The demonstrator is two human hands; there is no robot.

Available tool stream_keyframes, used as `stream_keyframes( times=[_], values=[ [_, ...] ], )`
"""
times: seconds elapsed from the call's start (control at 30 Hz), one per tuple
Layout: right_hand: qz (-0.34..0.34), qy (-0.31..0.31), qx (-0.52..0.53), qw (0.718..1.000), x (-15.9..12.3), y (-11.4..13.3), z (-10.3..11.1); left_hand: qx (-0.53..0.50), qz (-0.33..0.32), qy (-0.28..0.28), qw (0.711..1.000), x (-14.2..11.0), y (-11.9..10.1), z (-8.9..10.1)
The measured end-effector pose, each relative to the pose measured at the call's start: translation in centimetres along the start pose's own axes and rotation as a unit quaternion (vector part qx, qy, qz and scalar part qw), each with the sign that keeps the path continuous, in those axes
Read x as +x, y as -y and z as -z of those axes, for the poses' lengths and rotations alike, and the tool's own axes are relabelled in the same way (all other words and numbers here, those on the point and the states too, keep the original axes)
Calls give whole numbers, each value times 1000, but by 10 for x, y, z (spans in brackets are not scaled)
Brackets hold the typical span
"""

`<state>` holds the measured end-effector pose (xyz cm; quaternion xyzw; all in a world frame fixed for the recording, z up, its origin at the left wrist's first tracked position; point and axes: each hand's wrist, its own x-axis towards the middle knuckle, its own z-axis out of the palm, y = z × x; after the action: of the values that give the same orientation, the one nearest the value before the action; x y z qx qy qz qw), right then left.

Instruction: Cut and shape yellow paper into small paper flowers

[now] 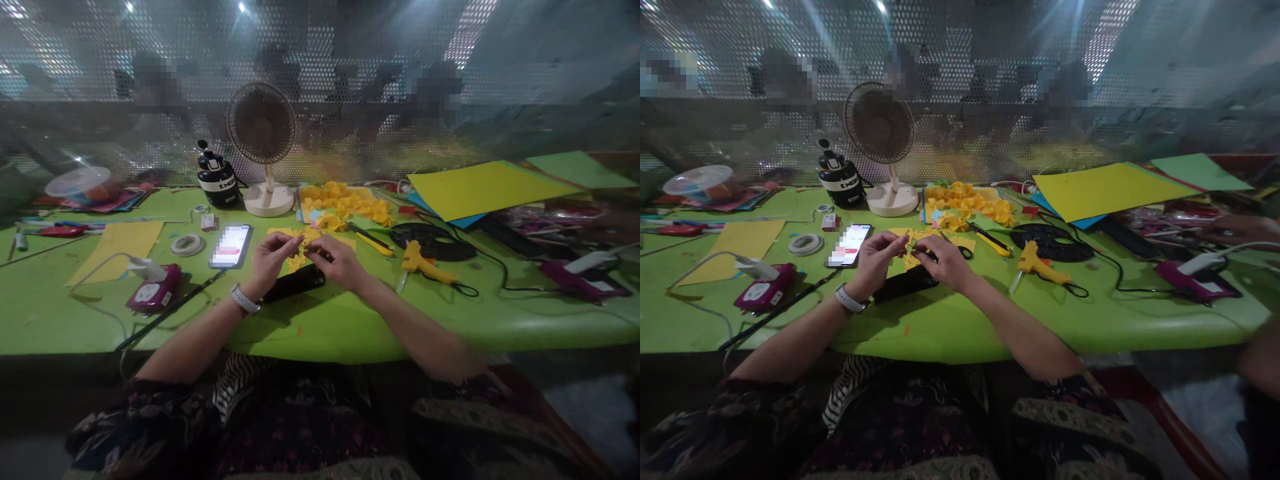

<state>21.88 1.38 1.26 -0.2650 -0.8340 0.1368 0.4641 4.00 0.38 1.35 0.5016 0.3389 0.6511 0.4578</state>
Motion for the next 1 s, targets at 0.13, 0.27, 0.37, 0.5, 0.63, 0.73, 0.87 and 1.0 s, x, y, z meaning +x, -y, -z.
stream_keyframes(
  times=[0.13, 0.27, 0.37, 0.5, 0.63, 0.73, 0.87, 1.0],
  values=[
    [6, -16, 16, 1000, 1, -2, -1, 2, -9, 1, 1000, -1, -1, -1],
    [8, -8, 27, 1000, 2, -3, 1, 8, -25, 17, 1000, -1, -2, -2],
    [13, 4, 35, 999, 2, -5, 3, 7, -21, 18, 1000, -1, -3, -2],
    [26, 9, 32, 999, 2, -5, 4, 4, -13, 18, 1000, -2, -3, -3],
    [4, -7, 12, 1000, 1, -3, 2, 4, -32, 6, 999, -1, -2, -2],
    [12, -17, 4, 1000, 1, -4, 2, 19, -50, 3, 999, -1, -1, -1],
    [29, -22, -11, 999, 2, -9, 3, 40, -88, 23, 995, -2, 1, 1],
    [57, -26, -4, 998, 3, -14, 2, 63, -131, 31, 989, -3, 2, 2]
  ],
)
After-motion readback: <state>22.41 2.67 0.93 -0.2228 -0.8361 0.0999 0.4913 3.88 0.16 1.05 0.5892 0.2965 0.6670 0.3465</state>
